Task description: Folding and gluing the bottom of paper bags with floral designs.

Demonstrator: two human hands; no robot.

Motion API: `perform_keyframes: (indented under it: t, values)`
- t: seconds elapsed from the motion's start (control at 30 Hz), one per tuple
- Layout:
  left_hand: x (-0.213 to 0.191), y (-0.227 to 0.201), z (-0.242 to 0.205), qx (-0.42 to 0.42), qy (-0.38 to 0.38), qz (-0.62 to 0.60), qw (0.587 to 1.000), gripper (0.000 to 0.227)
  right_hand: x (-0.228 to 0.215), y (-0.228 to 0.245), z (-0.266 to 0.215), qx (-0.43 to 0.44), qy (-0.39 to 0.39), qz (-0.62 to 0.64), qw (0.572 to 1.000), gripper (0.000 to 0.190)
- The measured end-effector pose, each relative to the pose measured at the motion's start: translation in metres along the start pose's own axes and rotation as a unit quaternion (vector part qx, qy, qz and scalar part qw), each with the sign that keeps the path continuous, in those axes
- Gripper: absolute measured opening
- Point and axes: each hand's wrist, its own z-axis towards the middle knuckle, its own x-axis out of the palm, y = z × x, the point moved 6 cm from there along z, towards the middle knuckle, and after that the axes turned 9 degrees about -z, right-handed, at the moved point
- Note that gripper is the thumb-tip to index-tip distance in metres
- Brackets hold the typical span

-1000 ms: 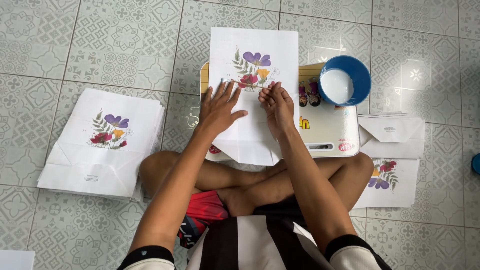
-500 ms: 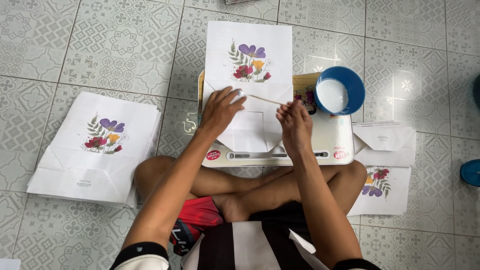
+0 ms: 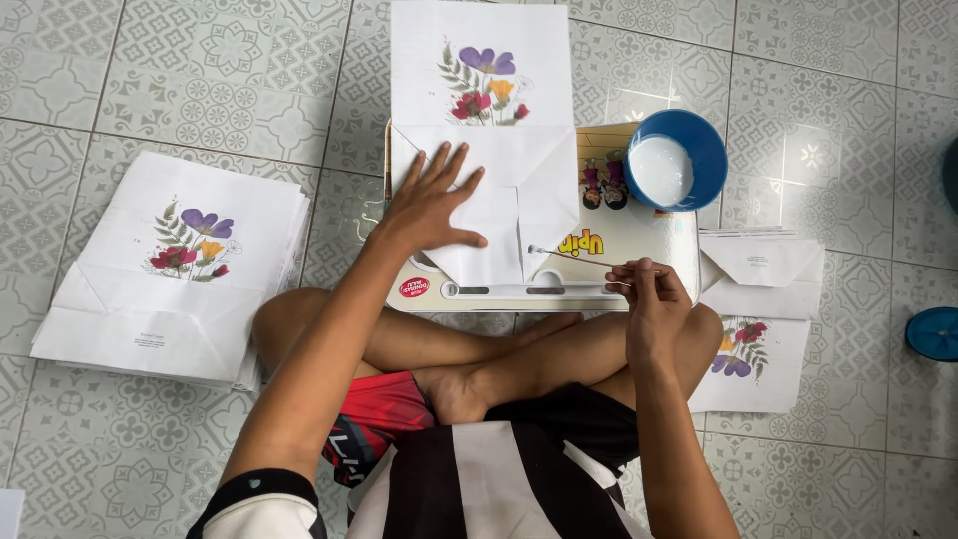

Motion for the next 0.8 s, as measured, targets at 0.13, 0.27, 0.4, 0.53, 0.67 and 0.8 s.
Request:
perform_keyframes:
  t: [0.13,0.27,0.4,0.53,0.67,0.8]
  values:
    - [-0.005,0.006,0.004,-0.001,-0.001,0.001,1.0,0.109,0.0,0.003,-0.006,-0.016,-0.002,-0.016,1.0,0.026]
    - [-0.002,0.012,0.009,-0.008,0.012,-0.008,1.0,0.113,0.003,0.008,-0.01,-0.036,0.004,-0.046,0.998,0.025]
    - [-0.001,0.013,0.009,-0.011,0.013,-0.006,1.0,0.113,0.003,0.01,-0.011,-0.063,0.004,-0.075,0.995,0.023]
    - [0.0,0.013,0.01,-0.01,0.016,-0.012,1.0,0.112,0.001,0.017,-0.008,-0.081,-0.01,-0.087,0.993,0.022]
    - [0.002,0.015,0.012,-0.017,0.017,-0.011,1.0,0.112,0.001,0.035,-0.01,-0.108,-0.035,-0.129,0.985,0.022]
    - [0.005,0.017,0.012,-0.018,0.017,-0.011,1.0,0.113,0.005,0.09,-0.031,-0.07,-0.064,-0.304,0.948,0.02]
